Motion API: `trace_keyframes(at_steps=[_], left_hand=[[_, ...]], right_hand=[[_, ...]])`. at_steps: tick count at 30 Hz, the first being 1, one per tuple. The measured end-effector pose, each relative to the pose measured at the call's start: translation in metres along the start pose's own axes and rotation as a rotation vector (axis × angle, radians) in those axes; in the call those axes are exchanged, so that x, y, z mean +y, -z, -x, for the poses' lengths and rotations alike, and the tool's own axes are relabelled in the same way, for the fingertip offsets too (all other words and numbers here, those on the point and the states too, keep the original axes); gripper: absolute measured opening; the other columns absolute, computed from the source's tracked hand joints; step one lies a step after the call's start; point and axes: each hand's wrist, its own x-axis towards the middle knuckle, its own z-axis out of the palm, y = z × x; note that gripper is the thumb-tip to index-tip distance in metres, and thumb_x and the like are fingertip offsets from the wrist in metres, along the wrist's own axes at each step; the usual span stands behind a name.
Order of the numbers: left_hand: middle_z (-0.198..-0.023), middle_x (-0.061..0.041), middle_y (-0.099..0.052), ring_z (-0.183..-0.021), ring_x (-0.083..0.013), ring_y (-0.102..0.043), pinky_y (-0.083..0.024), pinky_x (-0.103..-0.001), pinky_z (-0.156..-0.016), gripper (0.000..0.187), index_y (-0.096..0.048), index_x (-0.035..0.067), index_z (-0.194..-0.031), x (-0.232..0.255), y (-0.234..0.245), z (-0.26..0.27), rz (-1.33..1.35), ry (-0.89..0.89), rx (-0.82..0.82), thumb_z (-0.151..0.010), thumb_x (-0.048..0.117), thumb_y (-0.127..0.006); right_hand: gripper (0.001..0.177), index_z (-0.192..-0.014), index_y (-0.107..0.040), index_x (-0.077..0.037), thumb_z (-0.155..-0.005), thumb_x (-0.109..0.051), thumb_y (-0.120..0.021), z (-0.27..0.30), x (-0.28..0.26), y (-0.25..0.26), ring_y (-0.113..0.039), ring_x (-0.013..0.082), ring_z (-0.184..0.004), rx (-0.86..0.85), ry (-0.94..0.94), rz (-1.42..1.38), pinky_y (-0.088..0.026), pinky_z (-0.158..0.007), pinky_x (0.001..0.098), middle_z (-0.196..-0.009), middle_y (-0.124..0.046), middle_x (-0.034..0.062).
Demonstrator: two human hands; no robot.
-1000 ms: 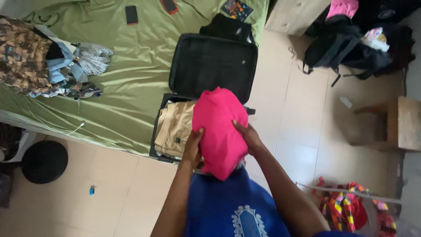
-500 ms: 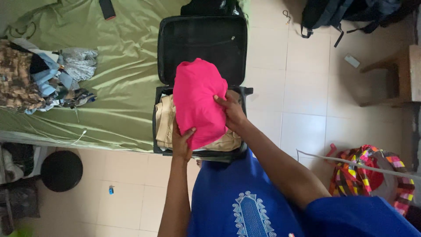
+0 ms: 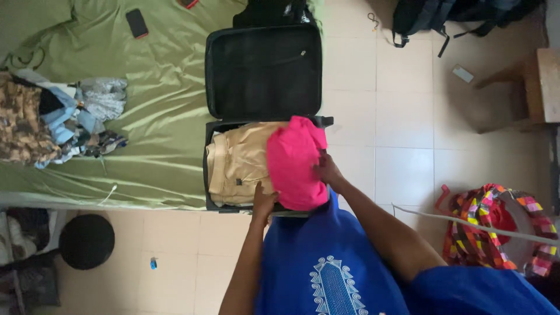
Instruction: The person packs a suitcase by unfolding and flattening a white t-shirt, placing tan trousers on top, and then folding a pink garment into the suitcase. They finish by placing a pair of black socks or underwear into the open compartment.
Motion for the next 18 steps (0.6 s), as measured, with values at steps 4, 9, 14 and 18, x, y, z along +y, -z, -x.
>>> trace_keyframes(at_steps=[4,9,14,18], left_hand=[[-0.155,-0.015,-0.047,-0.135,-0.0281,-0.054,-0.047,-0.038,-0.107,0.077,-0.038,0.008,-0.154,-0.032,0.009,-0.019,0.051,-0.159,-0.055,-0.088,0.02,-0.075],[-0.147,-0.014,-0.057,-0.13,-0.0266,-0.058,-0.05,-0.037,-0.102,0.057,-0.053,0.008,-0.144,-0.024,0.016,-0.023,-0.116,-0.157,-0.053,-0.092,0.021,-0.071],[-0.127,-0.02,-0.071,-0.114,-0.0309,-0.07,-0.054,-0.037,-0.096,0.046,-0.063,0.007,-0.137,-0.018,-0.015,-0.026,-0.209,-0.301,-0.256,-0.093,0.02,-0.066],[-0.136,-0.02,-0.062,-0.124,-0.0355,-0.061,-0.049,-0.042,-0.104,0.049,-0.061,0.005,-0.136,-0.023,-0.068,-0.02,0.037,-0.412,-0.583,-0.093,0.026,-0.07]], right_hand=[[0.07,-0.148,-0.042,-0.01,-0.085,-0.017,-0.072,-0.003,0.035,0.001,-0.07,0.0243,-0.095,0.129,0.109,-0.016,-0.057,-0.075,0.037,-0.136,-0.059,0.0136],[0.058,-0.139,-0.056,-0.007,-0.085,-0.02,-0.072,-0.007,0.042,0.001,-0.07,0.0291,-0.102,0.27,0.226,0.145,-0.057,-0.085,0.0405,-0.129,-0.063,0.018],[0.064,-0.14,-0.055,-0.008,-0.085,-0.028,-0.079,-0.014,0.048,-0.001,-0.064,0.0315,-0.113,0.268,0.357,0.192,-0.053,-0.096,0.0429,-0.129,-0.062,0.0197],[0.063,-0.141,-0.056,-0.017,-0.084,-0.03,-0.078,-0.013,0.052,0.014,-0.067,0.0314,-0.107,0.187,0.319,0.219,-0.056,-0.091,0.0426,-0.135,-0.058,0.0182]])
